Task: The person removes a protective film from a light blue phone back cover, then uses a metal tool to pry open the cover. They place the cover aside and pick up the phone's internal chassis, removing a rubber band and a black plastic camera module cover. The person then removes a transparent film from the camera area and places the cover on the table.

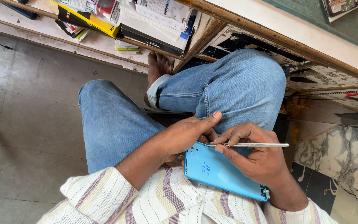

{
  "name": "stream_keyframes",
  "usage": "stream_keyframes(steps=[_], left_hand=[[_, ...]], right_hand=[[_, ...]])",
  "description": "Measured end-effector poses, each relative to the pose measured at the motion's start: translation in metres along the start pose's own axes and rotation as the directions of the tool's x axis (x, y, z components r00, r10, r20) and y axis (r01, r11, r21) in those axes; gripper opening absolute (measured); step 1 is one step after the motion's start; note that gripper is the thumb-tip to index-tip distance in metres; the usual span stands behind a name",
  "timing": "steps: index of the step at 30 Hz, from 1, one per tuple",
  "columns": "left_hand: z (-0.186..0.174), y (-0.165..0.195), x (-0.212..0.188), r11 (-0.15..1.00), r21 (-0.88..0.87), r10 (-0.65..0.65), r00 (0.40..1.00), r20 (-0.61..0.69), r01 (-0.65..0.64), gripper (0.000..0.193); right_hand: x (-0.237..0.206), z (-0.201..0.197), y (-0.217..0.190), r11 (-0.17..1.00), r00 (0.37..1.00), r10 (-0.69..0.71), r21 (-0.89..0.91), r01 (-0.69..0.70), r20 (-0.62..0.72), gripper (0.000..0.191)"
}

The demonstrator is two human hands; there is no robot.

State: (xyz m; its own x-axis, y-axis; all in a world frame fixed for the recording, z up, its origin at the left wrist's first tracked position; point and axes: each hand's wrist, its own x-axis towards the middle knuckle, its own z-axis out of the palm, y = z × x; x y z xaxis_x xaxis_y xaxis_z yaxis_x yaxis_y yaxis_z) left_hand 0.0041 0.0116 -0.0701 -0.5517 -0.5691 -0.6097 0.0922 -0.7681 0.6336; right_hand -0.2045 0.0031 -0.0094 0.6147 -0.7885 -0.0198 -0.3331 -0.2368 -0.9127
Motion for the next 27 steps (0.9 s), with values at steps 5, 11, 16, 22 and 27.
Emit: stream_keyframes(steps=[5,11,16,22,27], left_hand=[[0.0008,0.0009,-0.0007,1.0,0.009,-0.021,1.0,-0.019,0.021,0.086],[0.0015,0.0023,-0.0019,0.999,0.019,-0.036,0.999,-0.03,0.036,0.085],[0.001,0.0006,-0.0013,1.0,0.007,-0.004,1.0,-0.002,0.004,0.086],[0.0008,0.0018,0.0,0.999,0.051,-0.006,1.0,-0.017,0.007,0.085],[0.0015,0.0021,-0.0008,0.999,0.027,-0.019,1.0,-0.019,0.019,0.083]], right_hand=[[0.0007,0.0001,-0.0002,1.0,1.0,0.0,-0.004,0.0,0.019,0.019],[0.0008,-0.0003,-0.0005,1.0,1.0,0.003,-0.005,-0.003,0.023,0.019],[0.0011,-0.0004,-0.0018,1.0,1.0,-0.003,-0.018,0.004,0.024,0.018],[0.0025,0.0014,-0.0019,0.997,1.0,0.001,-0.073,0.001,0.024,0.019],[0.0009,0.0013,-0.0001,1.0,1.0,-0.004,-0.031,0.004,0.021,0.018]])
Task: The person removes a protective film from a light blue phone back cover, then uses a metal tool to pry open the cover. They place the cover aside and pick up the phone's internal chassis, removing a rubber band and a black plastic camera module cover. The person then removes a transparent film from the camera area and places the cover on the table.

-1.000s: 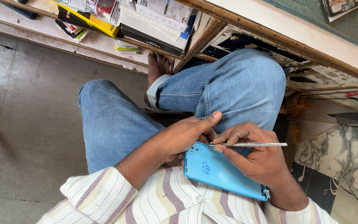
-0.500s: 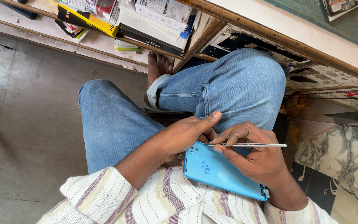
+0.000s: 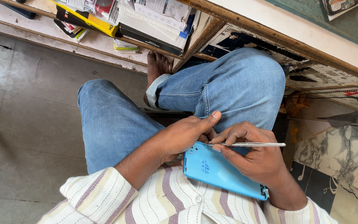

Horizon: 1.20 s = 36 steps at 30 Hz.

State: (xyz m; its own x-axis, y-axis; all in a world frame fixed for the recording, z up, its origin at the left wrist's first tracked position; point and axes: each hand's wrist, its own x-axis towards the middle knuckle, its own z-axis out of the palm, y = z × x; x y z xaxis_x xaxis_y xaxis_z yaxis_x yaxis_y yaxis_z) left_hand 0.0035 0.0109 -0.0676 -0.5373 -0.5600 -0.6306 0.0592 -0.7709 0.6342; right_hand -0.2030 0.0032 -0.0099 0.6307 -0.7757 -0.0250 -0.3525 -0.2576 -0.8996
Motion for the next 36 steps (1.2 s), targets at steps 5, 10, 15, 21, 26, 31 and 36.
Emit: stream_keyframes(steps=[5,10,15,21,26,31,36], left_hand=[[-0.001,-0.002,0.002,0.999,-0.031,0.031,0.999,0.018,-0.031,0.084],[-0.002,-0.003,0.002,0.999,0.005,0.034,0.999,0.012,-0.034,0.087],[-0.001,0.0,0.001,1.0,0.004,0.017,1.0,0.012,-0.017,0.086],[0.001,0.003,-0.003,0.999,0.034,0.027,1.0,0.014,-0.028,0.086],[0.001,0.007,-0.006,0.996,0.081,0.034,0.999,-0.023,-0.032,0.089],[0.001,0.008,-0.004,0.996,0.092,0.017,0.999,-0.042,-0.013,0.09],[-0.001,0.005,-0.002,0.994,0.101,0.047,0.998,-0.031,-0.044,0.091]], right_hand=[[-0.002,0.0,0.002,0.997,0.999,0.036,0.069,-0.034,-0.025,0.018],[-0.001,0.001,0.002,0.999,1.0,0.01,0.048,-0.009,-0.019,0.017],[0.0,0.001,0.001,0.999,1.0,0.004,0.041,-0.003,-0.023,0.017],[0.0,0.0,0.001,1.0,1.0,-0.02,0.021,0.02,0.002,0.018],[0.001,0.0,0.001,0.999,1.0,-0.021,-0.045,0.021,0.011,0.018],[-0.001,0.001,0.002,0.999,0.999,-0.036,-0.005,0.036,-0.019,0.017],[-0.002,0.004,0.003,0.996,0.997,0.0,0.088,0.007,-0.079,0.019]])
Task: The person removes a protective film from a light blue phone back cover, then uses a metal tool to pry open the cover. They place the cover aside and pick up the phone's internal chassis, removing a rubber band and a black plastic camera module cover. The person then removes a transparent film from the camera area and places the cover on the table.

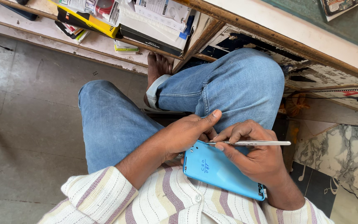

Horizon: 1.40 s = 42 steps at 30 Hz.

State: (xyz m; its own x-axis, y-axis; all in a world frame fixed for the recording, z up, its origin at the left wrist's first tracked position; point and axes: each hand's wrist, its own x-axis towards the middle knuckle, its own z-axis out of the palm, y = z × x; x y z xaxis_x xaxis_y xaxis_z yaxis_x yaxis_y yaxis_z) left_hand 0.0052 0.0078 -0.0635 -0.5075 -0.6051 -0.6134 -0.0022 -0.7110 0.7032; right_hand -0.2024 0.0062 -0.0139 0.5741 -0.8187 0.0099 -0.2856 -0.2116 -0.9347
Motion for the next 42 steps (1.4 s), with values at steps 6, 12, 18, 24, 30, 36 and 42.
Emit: stream_keyframes(steps=[6,12,18,24,30,36,42], left_hand=[[0.0,-0.0034,0.0026,0.999,0.029,-0.016,1.0,-0.013,0.016,0.091],[-0.0003,-0.0048,0.003,1.0,-0.012,0.005,1.0,0.002,-0.005,0.089],[-0.0007,-0.003,0.002,1.0,0.02,0.009,1.0,0.007,-0.009,0.09],[0.0005,-0.0032,0.002,1.0,0.015,-0.01,1.0,0.006,0.01,0.089],[0.0004,-0.0056,0.0019,1.0,-0.006,0.02,1.0,0.007,-0.019,0.088],[0.0013,-0.006,0.0028,1.0,-0.011,0.006,1.0,-0.021,-0.007,0.086],[0.0002,-0.0064,0.0017,0.999,-0.037,0.005,1.0,0.01,-0.004,0.087]], right_hand=[[-0.0007,-0.001,-0.0008,0.998,1.0,0.004,-0.063,-0.003,0.011,0.02],[0.0006,-0.0006,-0.0007,0.998,0.999,-0.024,-0.053,0.026,0.028,0.019],[0.0003,-0.0002,-0.0016,0.999,1.0,-0.01,-0.052,0.011,0.024,0.019],[0.001,-0.0021,-0.0034,0.997,0.998,-0.031,-0.074,0.034,0.046,0.02],[0.001,-0.0008,-0.0042,0.993,0.998,-0.047,-0.104,0.051,0.042,0.021],[0.0007,0.0006,-0.0029,0.987,0.999,-0.035,-0.155,0.038,0.021,0.022],[-0.0001,-0.0004,-0.0015,0.996,1.0,-0.02,-0.09,0.022,0.019,0.02]])
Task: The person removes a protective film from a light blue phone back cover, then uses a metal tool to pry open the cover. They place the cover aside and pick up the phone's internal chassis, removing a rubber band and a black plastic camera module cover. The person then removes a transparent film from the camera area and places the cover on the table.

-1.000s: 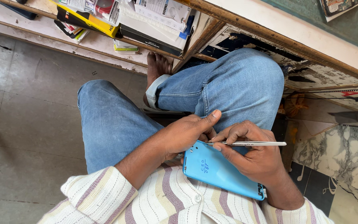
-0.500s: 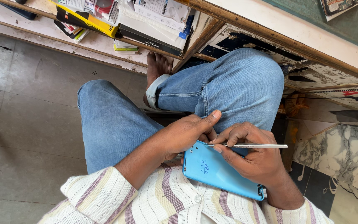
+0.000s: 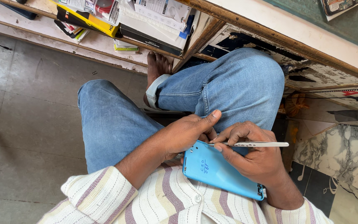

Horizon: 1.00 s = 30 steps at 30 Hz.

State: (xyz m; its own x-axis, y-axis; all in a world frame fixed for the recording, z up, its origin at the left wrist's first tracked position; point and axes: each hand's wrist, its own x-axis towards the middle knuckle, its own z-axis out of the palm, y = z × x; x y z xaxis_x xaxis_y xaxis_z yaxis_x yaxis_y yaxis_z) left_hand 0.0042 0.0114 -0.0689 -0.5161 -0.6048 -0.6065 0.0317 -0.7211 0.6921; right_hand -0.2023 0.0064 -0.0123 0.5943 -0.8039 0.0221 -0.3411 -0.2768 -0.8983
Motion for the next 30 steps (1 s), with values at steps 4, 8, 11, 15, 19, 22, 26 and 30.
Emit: stream_keyframes(steps=[4,8,11,15,19,22,26,30], left_hand=[[0.0001,0.0005,0.001,1.0,0.004,0.006,1.0,0.005,-0.006,0.087],[0.0002,0.0013,0.0015,1.0,0.026,0.0,1.0,-0.002,0.0,0.087],[0.0004,0.0021,0.0011,0.998,0.067,0.006,1.0,-0.011,-0.006,0.088],[0.0006,0.003,0.0002,0.998,0.066,0.002,1.0,-0.006,-0.001,0.088],[0.0012,0.0033,0.0004,0.999,0.052,-0.007,1.0,-0.007,0.007,0.087],[0.0003,0.0033,-0.0003,0.999,0.037,-0.012,1.0,-0.002,0.012,0.088],[0.0009,0.0051,-0.001,0.997,0.075,0.001,1.0,-0.016,0.0,0.089],[0.001,0.0076,-0.003,0.997,0.082,-0.008,1.0,-0.026,0.01,0.088]], right_hand=[[0.0,0.0003,0.0006,1.0,1.0,0.0,-0.005,0.0,0.001,0.021],[0.0,0.001,0.0003,1.0,1.0,0.017,0.003,-0.017,0.002,0.02],[0.0004,0.0006,0.0,1.0,1.0,-0.007,-0.014,0.007,0.01,0.019],[0.0008,0.0004,-0.0008,1.0,1.0,-0.008,0.02,0.008,0.011,0.02],[0.0003,0.0005,-0.0011,1.0,1.0,0.01,0.026,-0.01,0.009,0.019],[0.0012,0.0009,-0.0005,1.0,1.0,0.006,0.029,-0.006,0.011,0.019],[0.0011,0.0015,0.0,0.999,0.999,-0.034,0.018,0.033,0.011,0.018],[0.0017,0.0012,0.0002,0.999,0.999,-0.032,0.007,0.031,0.022,0.019]])
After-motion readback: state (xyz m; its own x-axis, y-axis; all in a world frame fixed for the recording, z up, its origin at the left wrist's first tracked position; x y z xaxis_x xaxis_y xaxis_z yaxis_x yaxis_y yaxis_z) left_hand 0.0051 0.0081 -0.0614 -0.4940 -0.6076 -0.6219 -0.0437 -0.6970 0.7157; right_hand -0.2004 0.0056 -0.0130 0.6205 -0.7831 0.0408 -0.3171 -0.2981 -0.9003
